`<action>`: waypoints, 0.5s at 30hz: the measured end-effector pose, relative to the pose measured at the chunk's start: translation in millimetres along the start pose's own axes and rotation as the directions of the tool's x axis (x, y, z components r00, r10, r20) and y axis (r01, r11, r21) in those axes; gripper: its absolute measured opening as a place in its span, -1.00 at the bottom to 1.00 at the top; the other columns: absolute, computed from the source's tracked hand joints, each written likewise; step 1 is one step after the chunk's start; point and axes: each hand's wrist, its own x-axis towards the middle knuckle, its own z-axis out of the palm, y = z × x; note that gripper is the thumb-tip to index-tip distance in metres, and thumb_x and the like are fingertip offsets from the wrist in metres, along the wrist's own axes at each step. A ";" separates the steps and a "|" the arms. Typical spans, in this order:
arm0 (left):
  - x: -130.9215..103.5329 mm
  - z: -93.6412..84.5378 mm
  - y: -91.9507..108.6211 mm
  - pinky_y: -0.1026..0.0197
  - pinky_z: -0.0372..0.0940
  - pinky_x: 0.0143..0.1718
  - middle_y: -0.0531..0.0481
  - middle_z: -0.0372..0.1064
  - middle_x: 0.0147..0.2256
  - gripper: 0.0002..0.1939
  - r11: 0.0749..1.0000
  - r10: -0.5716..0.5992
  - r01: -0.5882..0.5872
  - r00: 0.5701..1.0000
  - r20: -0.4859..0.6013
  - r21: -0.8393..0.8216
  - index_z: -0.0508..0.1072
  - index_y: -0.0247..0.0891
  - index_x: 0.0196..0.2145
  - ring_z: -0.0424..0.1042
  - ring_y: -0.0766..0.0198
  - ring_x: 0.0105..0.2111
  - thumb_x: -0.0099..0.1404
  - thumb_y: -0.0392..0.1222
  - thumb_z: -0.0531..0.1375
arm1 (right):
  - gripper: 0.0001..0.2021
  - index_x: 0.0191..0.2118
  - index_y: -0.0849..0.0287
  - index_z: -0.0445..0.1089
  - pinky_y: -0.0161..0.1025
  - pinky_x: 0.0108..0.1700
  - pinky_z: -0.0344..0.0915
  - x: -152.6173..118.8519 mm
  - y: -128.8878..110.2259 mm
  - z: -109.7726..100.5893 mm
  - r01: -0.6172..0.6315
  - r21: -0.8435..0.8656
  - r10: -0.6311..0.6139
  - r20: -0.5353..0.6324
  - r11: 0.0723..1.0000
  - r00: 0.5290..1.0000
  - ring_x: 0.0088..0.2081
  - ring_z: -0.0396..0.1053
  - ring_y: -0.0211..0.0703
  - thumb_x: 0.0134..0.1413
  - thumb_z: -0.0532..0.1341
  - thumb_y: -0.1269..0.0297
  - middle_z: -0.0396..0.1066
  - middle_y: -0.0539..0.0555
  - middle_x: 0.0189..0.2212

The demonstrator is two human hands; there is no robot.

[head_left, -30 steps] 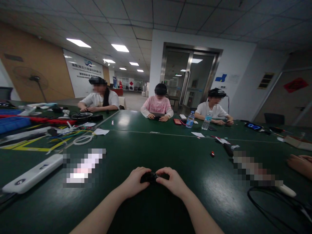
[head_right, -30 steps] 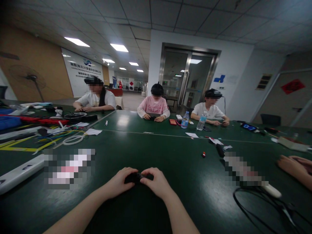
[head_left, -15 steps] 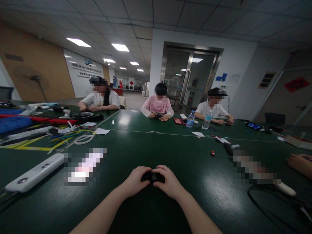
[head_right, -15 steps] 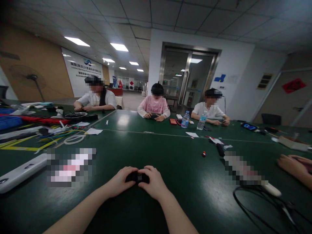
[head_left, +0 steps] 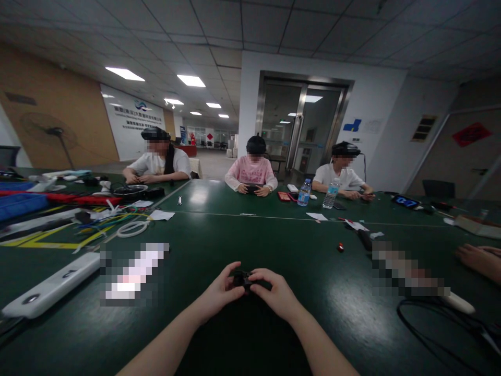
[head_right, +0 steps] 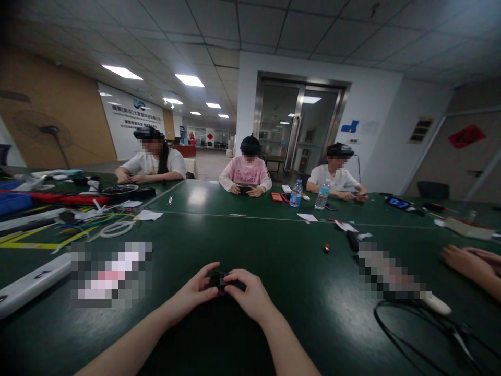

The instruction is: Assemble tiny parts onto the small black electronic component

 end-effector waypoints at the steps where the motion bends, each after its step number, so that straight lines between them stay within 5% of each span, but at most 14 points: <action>1: 0.4 2.1 0.3 0.05 0.24 -0.10 -0.14 0.41 -0.16 -0.42 0.995 -0.039 0.036 0.999 -0.032 -0.091 0.10 -0.20 0.08 0.47 0.13 -0.23 0.17 -0.17 0.25 | -0.82 -0.24 0.07 0.45 -0.07 0.08 0.17 0.1 0.6 0.0 0.001 0.003 -0.001 0.000 1.000 1.000 -0.03 0.31 -0.11 -0.03 0.23 0.37 0.38 0.04 -0.10; 6: 1.8 10.0 5.6 0.17 0.33 -0.26 -0.18 0.48 -0.29 -0.70 0.930 -0.233 0.191 0.967 -0.102 -0.315 0.28 -0.32 -0.11 0.52 0.20 -0.39 0.32 -0.05 0.07 | -0.84 -0.29 0.10 0.47 -0.09 0.07 0.19 0.9 1.8 2.3 0.019 0.017 -0.018 -0.022 1.000 1.000 -0.04 0.33 -0.11 -0.07 0.25 0.40 0.38 0.08 -0.11; 9: 1.5 10.8 6.4 0.22 0.34 -0.27 -0.13 0.48 -0.31 -0.80 0.940 -0.225 0.175 0.963 -0.147 -0.291 0.33 -0.32 -0.19 0.51 0.27 -0.43 0.24 -0.23 0.19 | -0.80 -0.28 0.11 0.45 -0.10 0.08 0.18 1.0 -0.8 4.7 0.023 0.016 -0.023 -0.025 1.000 0.999 -0.04 0.32 -0.11 -0.11 0.25 0.45 0.38 0.06 -0.12; 15: 1.5 8.5 2.0 0.18 0.31 -0.20 -0.09 0.41 -0.27 -0.67 0.960 -0.171 0.144 0.981 -0.096 -0.240 0.36 -0.33 -0.21 0.47 0.26 -0.36 0.05 -0.33 0.33 | -0.69 -0.16 0.05 0.38 -0.13 0.03 0.23 -0.8 -10.6 6.1 -0.020 -0.029 0.020 -0.004 0.999 1.000 -0.08 0.33 -0.13 -0.11 0.26 0.41 0.40 -0.01 -0.18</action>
